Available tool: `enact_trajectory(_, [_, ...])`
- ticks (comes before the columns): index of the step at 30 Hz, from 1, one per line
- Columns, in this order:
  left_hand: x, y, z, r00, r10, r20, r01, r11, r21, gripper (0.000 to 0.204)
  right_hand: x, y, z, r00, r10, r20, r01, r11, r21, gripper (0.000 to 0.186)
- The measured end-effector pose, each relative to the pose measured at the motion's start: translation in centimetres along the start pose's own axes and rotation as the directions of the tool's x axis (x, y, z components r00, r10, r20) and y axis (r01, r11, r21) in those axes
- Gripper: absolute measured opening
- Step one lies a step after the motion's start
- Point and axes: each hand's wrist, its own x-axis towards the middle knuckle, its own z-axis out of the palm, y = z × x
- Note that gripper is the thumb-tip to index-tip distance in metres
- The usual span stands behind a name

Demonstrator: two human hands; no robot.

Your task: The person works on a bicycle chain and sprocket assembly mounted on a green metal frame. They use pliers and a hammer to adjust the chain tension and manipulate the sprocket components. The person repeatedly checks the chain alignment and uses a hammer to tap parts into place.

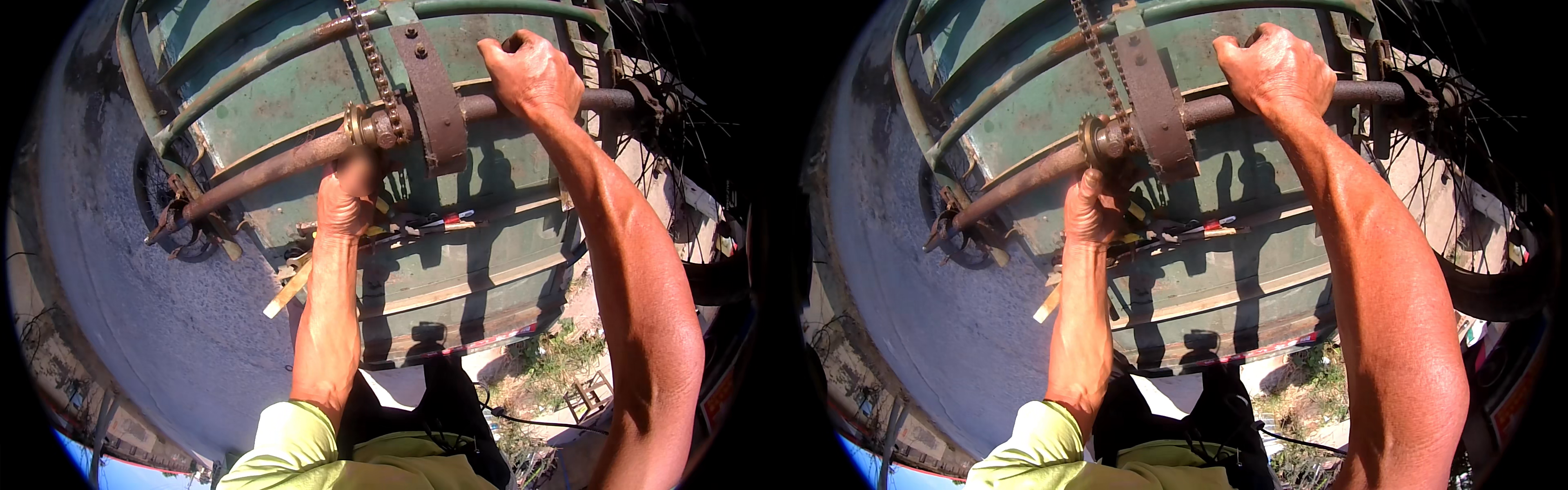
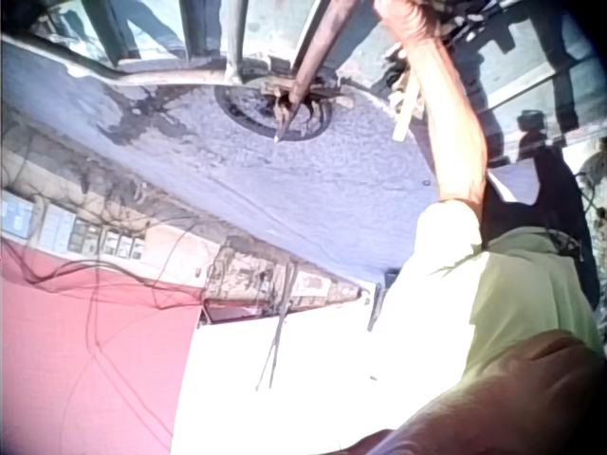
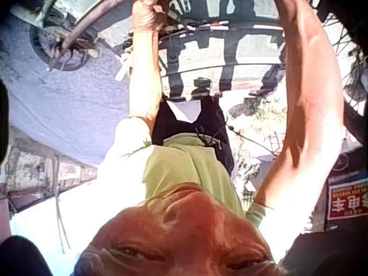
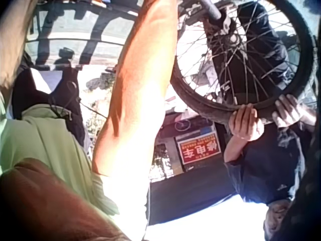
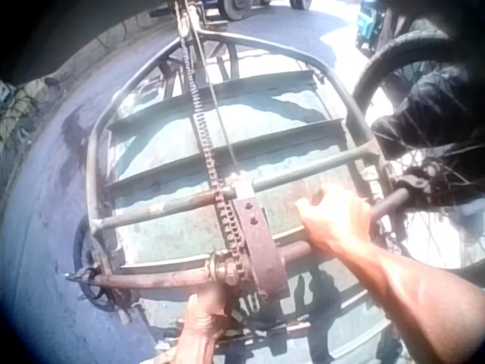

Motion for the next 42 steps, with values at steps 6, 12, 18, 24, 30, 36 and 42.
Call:
enact_trajectory(6, [0.2, 0.4, -0.5, 0.999, -0.012, 0.052, 0.011, 1.000, 0.018, 0.086, 0.1, 0.0, 0.3, 1.000, 0.001, 0.004, -0.001, 1.000, 0.003, 0.050])
enact_trajectory(12, [-2.1, 1.3, -2.0, 0.991, -0.118, -0.068, 0.132, 0.955, 0.266, 0.071, 0.2, -0.7, -0.2, 0.998, 0.004, 0.061, -0.003, 1.000, -0.018, 0.055])
enact_trajectory(18, [-6.8, 9.1, 4.2, 0.973, 0.228, -0.023, -0.060, 0.350, 0.935, 0.055, 0.2, 0.2, 0.0, 0.999, 0.022, 0.048, -0.021, 1.000, -0.018, 0.055])
enact_trajectory(24, [0.2, 12.2, 3.6, 0.977, 0.012, 0.212, -0.209, -0.126, 0.970, 0.104, 0.1, -0.1, 0.0, 0.999, 0.007, 0.039, -0.007, 1.000, 0.006, 0.052])
enact_trajectory(30, [2.3, 12.3, 2.4, 0.929, -0.118, 0.351, -0.364, -0.118, 0.924, 0.097, 0.2, 0.3, 0.4, 1.000, 0.004, 0.008, -0.004, 1.000, 0.006, 0.049])
enact_trajectory(36, [2.7, 12.5, 2.9, 0.948, -0.155, 0.278, -0.289, -0.057, 0.956, 0.087, 0.2, 0.1, 0.0, 0.999, 0.008, 0.032, -0.008, 1.000, -0.002, 0.052])
enact_trajectory(42, [2.7, 12.4, 3.1, 0.952, -0.145, 0.268, -0.277, -0.042, 0.960, 0.086, 0.2, 0.3, 0.2, 1.000, -0.006, 0.021, 0.007, 1.000, -0.010, 0.053])
